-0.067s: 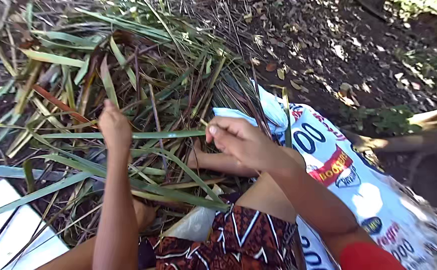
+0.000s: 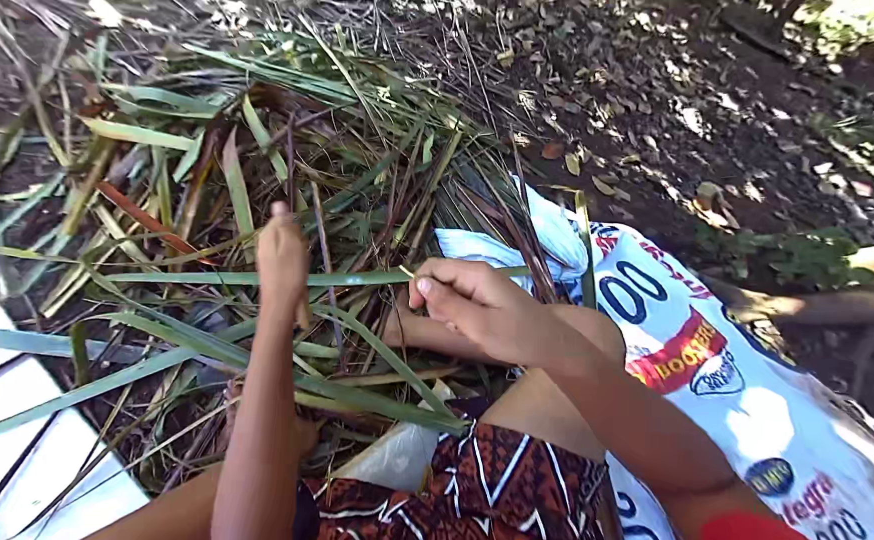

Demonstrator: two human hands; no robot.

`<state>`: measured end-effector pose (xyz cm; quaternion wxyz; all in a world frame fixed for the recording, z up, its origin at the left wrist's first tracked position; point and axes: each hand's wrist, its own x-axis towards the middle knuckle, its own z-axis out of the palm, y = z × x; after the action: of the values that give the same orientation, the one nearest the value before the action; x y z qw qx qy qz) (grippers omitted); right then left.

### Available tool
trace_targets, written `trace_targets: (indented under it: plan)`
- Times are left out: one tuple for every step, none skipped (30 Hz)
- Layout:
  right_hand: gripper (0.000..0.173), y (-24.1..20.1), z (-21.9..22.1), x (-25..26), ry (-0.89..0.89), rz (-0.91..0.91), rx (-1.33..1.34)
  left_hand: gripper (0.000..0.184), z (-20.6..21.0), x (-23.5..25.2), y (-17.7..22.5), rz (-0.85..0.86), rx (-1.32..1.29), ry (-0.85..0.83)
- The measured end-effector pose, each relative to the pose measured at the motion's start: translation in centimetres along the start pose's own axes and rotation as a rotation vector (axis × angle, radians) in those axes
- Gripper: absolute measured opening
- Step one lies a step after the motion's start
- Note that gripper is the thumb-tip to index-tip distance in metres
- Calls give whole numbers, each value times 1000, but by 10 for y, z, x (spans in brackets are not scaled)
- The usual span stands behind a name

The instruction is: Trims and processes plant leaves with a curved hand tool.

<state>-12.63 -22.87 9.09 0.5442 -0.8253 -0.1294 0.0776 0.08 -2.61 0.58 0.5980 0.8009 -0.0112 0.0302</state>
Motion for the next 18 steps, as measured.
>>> trace_targets:
  plan:
    - [26, 0, 4, 0, -10, 10, -12, 54, 7, -6, 8, 25, -157, -165]
    - [26, -3, 5, 2, -24, 28, -45, 50, 9, -13, 21, 42, -275, -341]
    - [25, -9, 6, 5, -42, 43, -105, 45, 7, -17, 37, 53, -352, -490]
    - [25, -16, 6, 9, -52, 47, -189, 36, 2, -20, 53, 64, -382, -604]
    - [24, -25, 6, 14, -44, 35, -291, 29, -6, -20, 68, 83, -360, -693]
    - [24, -33, 5, 19, -23, 3, -402, 26, -14, -19, 83, 118, -302, -756]
    - [25, -41, 1, 22, -23, -19, -503, 23, -23, -18, 98, 169, -191, -789]
    - [25, -50, -2, 24, -44, -26, -593, 22, -32, -18, 111, 230, -52, -800]
    - [25, -59, -6, 26, -77, -28, -679, 20, -43, -21, 124, 289, 81, -797]
    - [24, -66, -9, 27, -105, -47, -757, 19, -53, -25, 136, 342, 190, -792]
    - [22, -74, -12, 29, -130, -76, -824, 19, -63, -31, 146, 403, 276, -786]
    - [21, -82, -17, 33, -162, -106, -876, 20, -71, -38, 154, 473, 345, -759]
    - [20, -89, -20, 39, -211, -135, -907, 19, -79, -46, 162, 529, 413, -710]
    - [22, -96, -21, 45, -268, -149, -911, 19, -87, -56, 171, 565, 497, -665]
    - [25, -107, -17, 51, -317, -153, -892, 18, -96, -68, 181, 580, 580, -627]
    - [28, -118, -13, 55, -361, -148, -880, 17, -106, -82, 189, 586, 631, -578]
    - [30, -121, -10, 61, -388, -182, -885, 17, -117, -96, 195, 572, 652, -529]
    - [31, -122, -5, 67, -410, -196, -926, 17, -130, -109, 198, 553, 642, -485]
